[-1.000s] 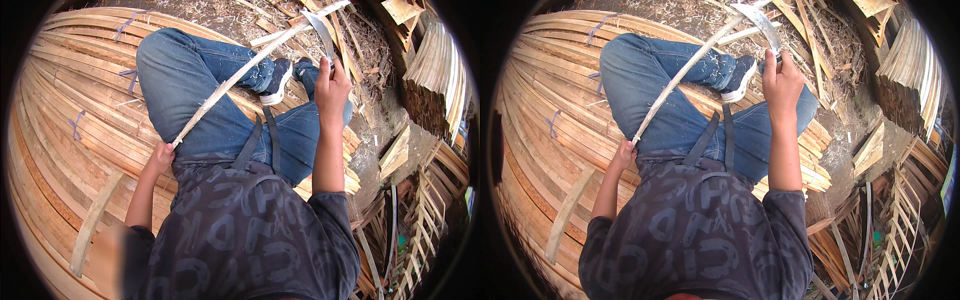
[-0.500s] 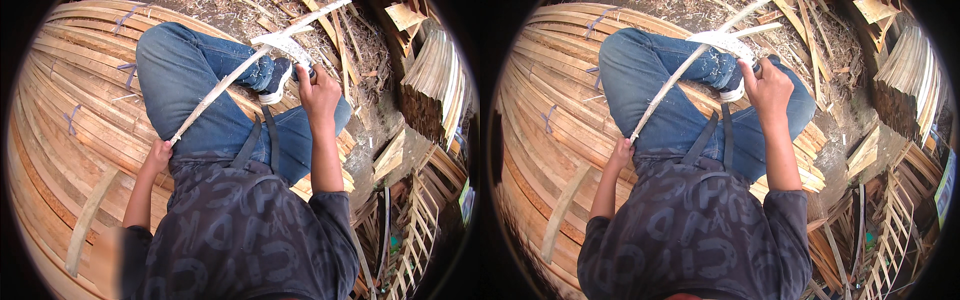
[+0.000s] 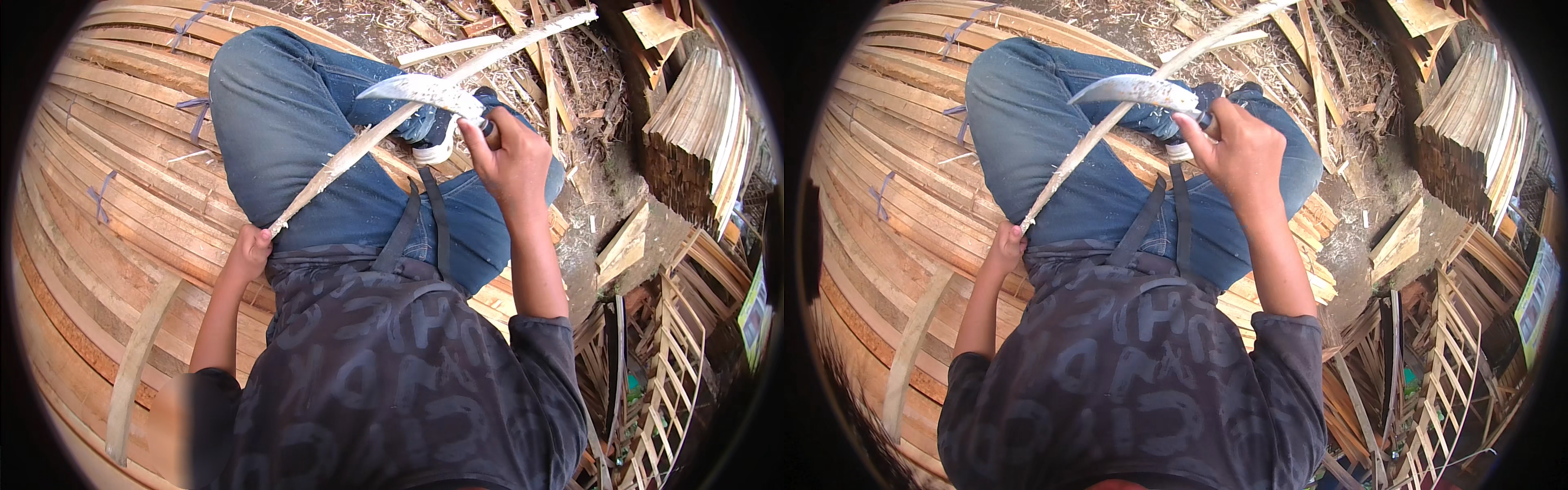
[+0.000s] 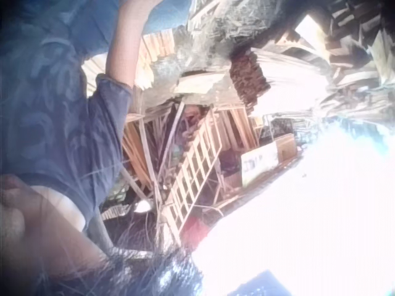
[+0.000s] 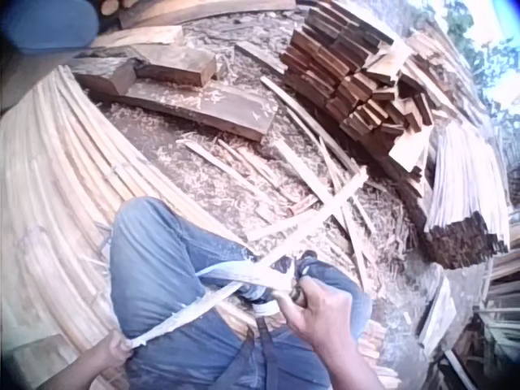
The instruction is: The person sits cross-legged on the ground and uses a curved knife to shave thin strips from a long piece of wood held in their left hand. They repeatedly draw the blade along the wood to remove bark and smooth the surface, with wood shavings accumulating on their lap and the ground.
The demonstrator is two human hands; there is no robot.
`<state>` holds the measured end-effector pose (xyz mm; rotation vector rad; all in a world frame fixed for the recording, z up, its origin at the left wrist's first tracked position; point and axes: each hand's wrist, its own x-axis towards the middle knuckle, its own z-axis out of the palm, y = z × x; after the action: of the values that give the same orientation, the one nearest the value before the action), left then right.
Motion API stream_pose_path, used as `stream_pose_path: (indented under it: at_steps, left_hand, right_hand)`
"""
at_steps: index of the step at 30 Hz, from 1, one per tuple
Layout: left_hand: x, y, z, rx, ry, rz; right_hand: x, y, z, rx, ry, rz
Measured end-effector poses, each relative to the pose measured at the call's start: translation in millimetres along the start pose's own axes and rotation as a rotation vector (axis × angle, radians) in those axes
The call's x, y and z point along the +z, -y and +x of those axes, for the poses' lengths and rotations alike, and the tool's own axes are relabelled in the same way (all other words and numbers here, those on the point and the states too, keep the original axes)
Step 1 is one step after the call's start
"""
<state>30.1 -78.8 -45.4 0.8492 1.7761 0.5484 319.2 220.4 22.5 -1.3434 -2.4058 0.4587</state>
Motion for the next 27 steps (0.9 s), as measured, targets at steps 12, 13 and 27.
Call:
stream_pose_path:
  at_steps: [12, 13, 27]
  left_hand:
    - [-8, -9, -1, -0.129, 0.039, -0.064]
    - [-8, -10, -3, -0.129, 0.056, -0.063]
    - [-13, -18, 3, -0.168, 0.143, -0.069]
  right_hand:
    - [22, 1, -20, 0.053, -0.039, -0.046]
    - [19, -7, -10, 0.076, -0.075, -0.08]
    - [-19, -69, 5, 0.514, -0.294, 0.079]
